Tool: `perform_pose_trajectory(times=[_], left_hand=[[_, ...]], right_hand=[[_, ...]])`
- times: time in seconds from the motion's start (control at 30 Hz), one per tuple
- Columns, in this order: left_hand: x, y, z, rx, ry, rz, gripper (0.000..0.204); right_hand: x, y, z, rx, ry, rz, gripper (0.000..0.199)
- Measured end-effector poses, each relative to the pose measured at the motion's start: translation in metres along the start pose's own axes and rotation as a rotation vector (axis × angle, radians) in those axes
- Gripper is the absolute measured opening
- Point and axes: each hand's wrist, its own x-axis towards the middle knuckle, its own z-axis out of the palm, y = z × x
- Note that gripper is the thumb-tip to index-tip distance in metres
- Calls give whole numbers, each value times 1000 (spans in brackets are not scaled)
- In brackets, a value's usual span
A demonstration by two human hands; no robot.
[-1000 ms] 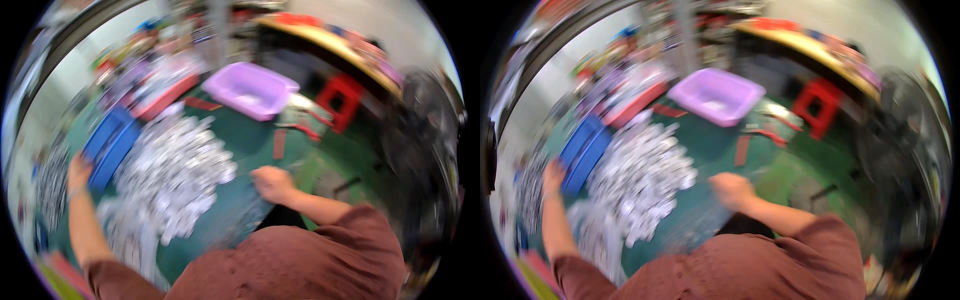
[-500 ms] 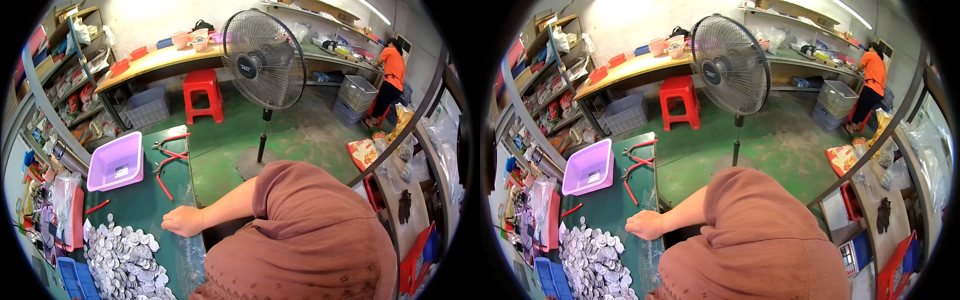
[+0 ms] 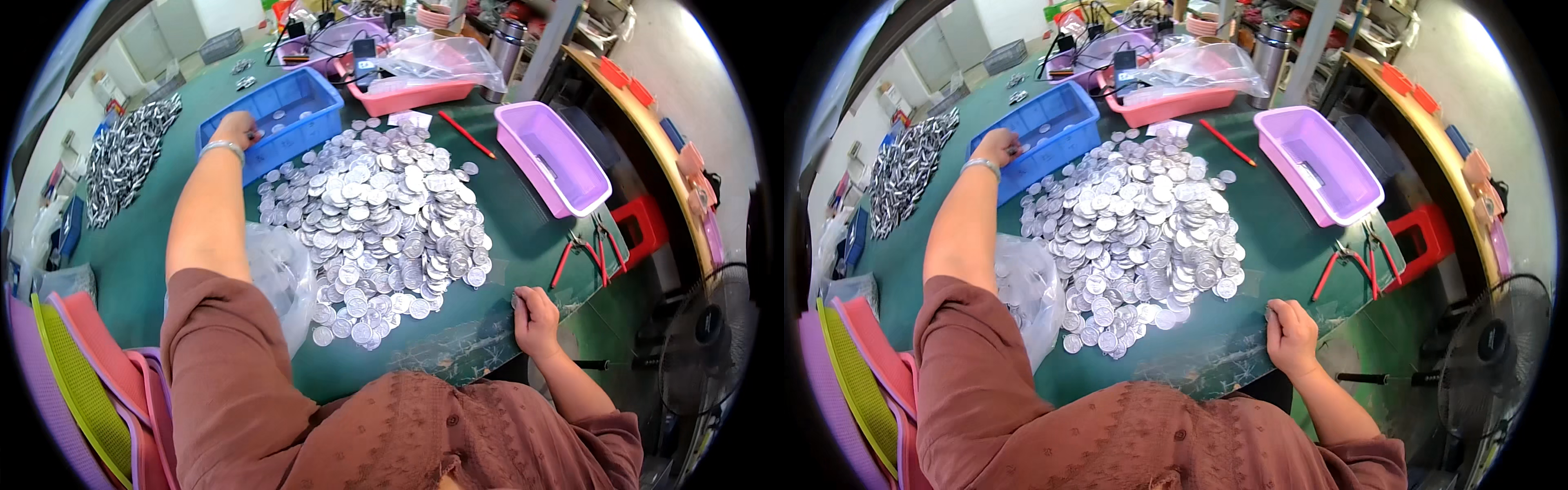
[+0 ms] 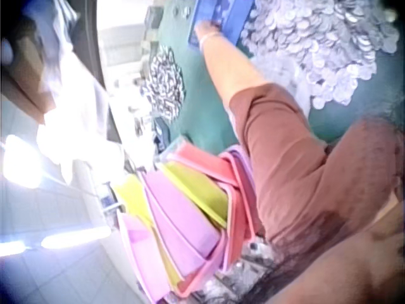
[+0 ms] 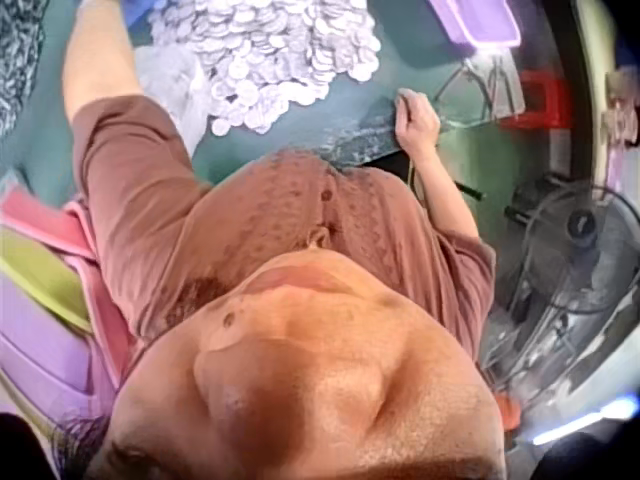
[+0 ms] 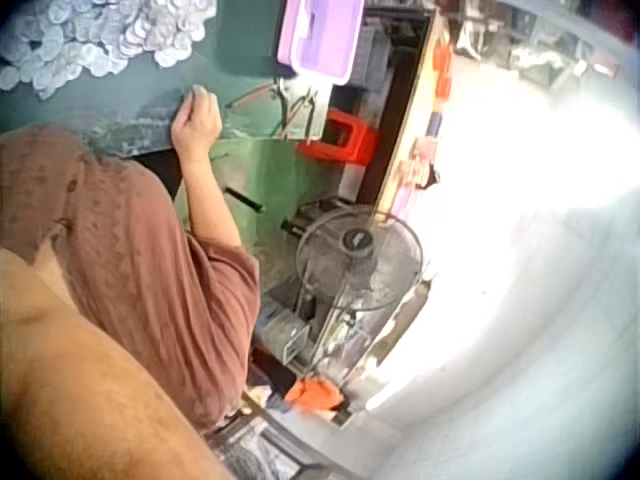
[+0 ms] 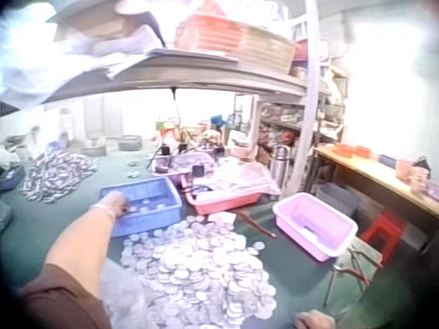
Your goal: The person sits at a green workbench and repeatedly picks up small silver metal discs and white circular components. They align the components and press them together by hand to form a single unit. The person places the finished units into a clear plastic bag on the left side of the table. The workspace contains a large pile of loose metal discs and various tools.
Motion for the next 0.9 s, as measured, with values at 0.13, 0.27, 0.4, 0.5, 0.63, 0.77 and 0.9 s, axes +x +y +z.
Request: perform_pose_trajectory(times=[0.13,0.27,0.4,0.5,0.63,0.77,0.9], left_hand=[[-55,56,61,-365,28,-224,23],[-119,101,68,-737,41,-163,58],[-122,101,53,-660,36,-122,58],[-125,102,45,-531,93,-110,58],[-141,118,42,-295,143,-53,50],[-179,143,61,-107,20,14,30],[-280,162,92,-50,-335,259,31]], right_hand=[[-5,1,-10,-45,-15,64,13],[-3,1,-10,-36,-24,55,13],[-3,4,-9,-26,2,8,13],[-5,5,-9,-26,5,0,13],[-9,10,-7,-25,15,-3,14],[-13,12,-6,-30,50,-8,17],[-15,21,-4,95,67,20,16]])
